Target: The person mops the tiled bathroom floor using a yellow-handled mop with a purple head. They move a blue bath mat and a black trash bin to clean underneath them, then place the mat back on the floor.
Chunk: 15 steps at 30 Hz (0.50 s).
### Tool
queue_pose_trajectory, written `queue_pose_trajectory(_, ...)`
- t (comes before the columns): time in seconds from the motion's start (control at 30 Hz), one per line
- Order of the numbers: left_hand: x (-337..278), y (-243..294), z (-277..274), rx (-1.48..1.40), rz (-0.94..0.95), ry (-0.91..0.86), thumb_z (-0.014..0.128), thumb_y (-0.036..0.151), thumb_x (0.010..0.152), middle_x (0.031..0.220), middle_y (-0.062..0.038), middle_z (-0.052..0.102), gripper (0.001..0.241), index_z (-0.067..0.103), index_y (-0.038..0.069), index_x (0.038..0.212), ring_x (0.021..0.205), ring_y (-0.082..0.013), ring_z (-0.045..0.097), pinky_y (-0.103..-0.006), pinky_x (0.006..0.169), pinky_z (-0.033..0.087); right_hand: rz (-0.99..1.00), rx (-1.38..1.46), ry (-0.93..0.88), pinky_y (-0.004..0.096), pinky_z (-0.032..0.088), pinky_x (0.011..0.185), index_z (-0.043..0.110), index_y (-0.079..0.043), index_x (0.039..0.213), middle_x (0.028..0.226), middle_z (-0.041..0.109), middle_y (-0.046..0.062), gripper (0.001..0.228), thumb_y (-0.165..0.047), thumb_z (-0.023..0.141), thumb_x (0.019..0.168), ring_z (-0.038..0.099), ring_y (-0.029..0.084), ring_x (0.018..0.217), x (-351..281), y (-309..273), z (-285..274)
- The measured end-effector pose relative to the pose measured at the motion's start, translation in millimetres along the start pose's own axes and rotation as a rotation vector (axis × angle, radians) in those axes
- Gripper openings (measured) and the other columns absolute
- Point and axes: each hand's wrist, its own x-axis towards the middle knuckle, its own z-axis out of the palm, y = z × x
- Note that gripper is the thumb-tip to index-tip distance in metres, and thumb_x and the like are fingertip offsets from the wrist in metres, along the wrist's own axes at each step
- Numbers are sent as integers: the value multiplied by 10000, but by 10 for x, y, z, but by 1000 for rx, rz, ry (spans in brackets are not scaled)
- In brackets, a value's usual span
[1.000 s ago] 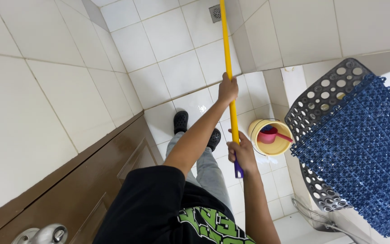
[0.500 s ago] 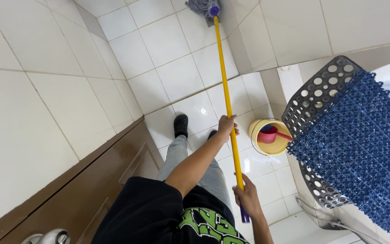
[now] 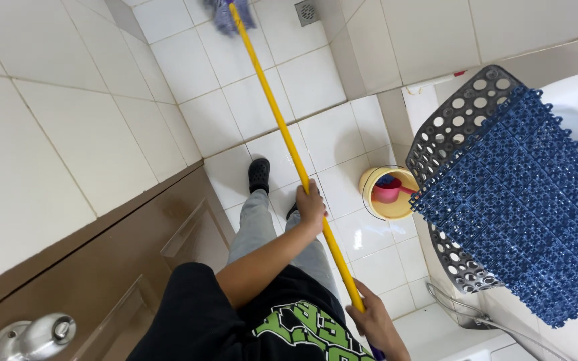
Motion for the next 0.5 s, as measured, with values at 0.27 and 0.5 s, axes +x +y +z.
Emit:
queue_pose_trajectory(0.27,1019,-123,-38,219,58,206,503,402,1052,785,-103,562,356,489,47,1043,520,-200,521,-350,411,463,-159,53,-70,273,393,387,448,-28,1515,555,495,14,698,-48,644,846,458,113,395,676,-220,104)
queue_pose_trajectory(0.5,1099,-617,319,341,-26,58,475,428,1032,788,-82,560,351,455,85,1105,553,-209,567,-375,434,520,-90,26,76,285,409,394,413,-7,1513,554,528,33,699,-48,633,851,477,128,396,408,-83,38)
